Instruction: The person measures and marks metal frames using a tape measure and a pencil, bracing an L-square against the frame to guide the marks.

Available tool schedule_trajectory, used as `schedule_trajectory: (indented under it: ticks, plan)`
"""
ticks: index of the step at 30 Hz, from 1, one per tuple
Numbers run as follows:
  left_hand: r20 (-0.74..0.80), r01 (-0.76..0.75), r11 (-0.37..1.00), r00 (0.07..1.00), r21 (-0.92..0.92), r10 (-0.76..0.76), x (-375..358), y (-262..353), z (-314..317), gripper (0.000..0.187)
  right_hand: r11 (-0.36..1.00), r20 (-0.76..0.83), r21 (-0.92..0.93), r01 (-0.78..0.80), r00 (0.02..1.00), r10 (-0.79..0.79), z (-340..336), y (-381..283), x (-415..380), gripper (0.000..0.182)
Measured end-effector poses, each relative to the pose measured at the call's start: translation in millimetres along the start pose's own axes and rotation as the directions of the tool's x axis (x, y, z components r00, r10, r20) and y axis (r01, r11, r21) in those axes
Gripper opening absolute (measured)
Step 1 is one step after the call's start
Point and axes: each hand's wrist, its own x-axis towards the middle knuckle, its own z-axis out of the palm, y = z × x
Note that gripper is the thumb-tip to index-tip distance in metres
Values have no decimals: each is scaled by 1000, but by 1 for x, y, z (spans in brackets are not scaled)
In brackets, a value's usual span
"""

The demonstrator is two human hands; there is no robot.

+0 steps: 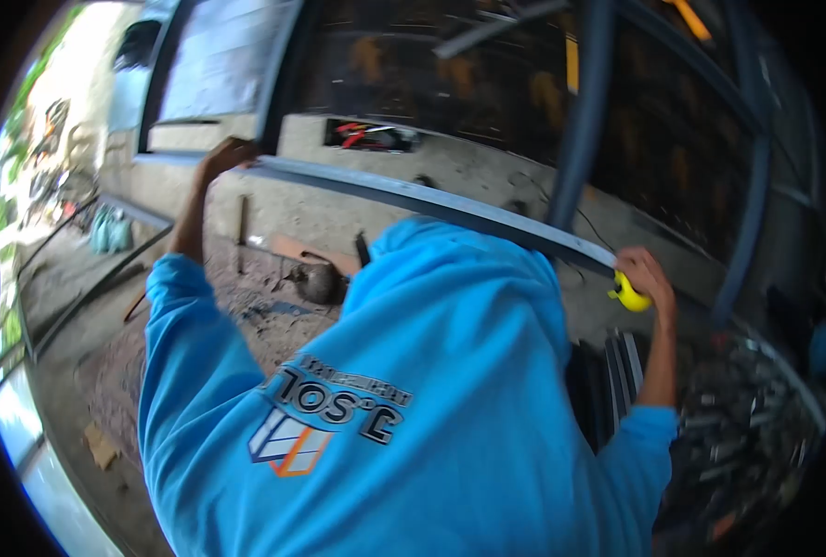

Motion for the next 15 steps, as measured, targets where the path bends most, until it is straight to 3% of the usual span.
schedule_trajectory:
  ticks: [1, 2, 3, 4, 5, 6, 7, 8, 10, 11, 15]
  plan:
    - [34, 159, 957, 987, -240, -156, -1, -24, 11, 15, 1000, -58, -17, -3, 998, 2, 7, 10, 0, 29]
    - [109, 347, 880, 938, -326, -329, 0, -30, 12, 18, 1000, -40, -13, 8, 999, -8, 8, 14, 0, 29]
    - [57, 371, 772, 914, -517, -401, -4, -25, 14, 22, 999, -108, -40, 4, 994, -9, 15, 20, 0, 24]
    - [107, 344, 832, 937, -435, -331, -4, -21, 4, 20, 998, -43, 24, 51, 998, -50, 15, 25, 2, 24]
    - [82, 347, 806, 932, -479, -353, -6, -15, 1, 19, 999, -66, 28, -19, 998, 20, 7, 4, -4, 25]
    - [123, 363, 762, 927, -536, -355, -8, -10, -2, 17, 1000, -2, -13, 4, 1000, -4, 7, 10, 1, 28]
    - [119, 424, 728, 894, -538, -432, -8, -9, 1, 16, 996, -169, -74, 45, 984, -57, 18, 20, 0, 30]
    - [89, 414, 743, 896, -526, -435, -10, 7, -4, 17, 998, -174, -57, 32, 984, -41, 17, 17, -1, 30]
    - [49, 338, 702, 916, -626, -397, -14, 5, -1, 20, 999, -104, -35, -16, 995, 12, 8, 5, -1, 31]
    - [123, 397, 720, 907, -570, -402, -13, 1, -5, 21, 1000, -79, -6, 16, 997, -17, 10, 13, 4, 31]
    - [182, 441, 674, 889, -593, -420, -17, -6, -10, 25, 999, -20, 32, -24, 1000, 25, -1, -2, -4, 29]
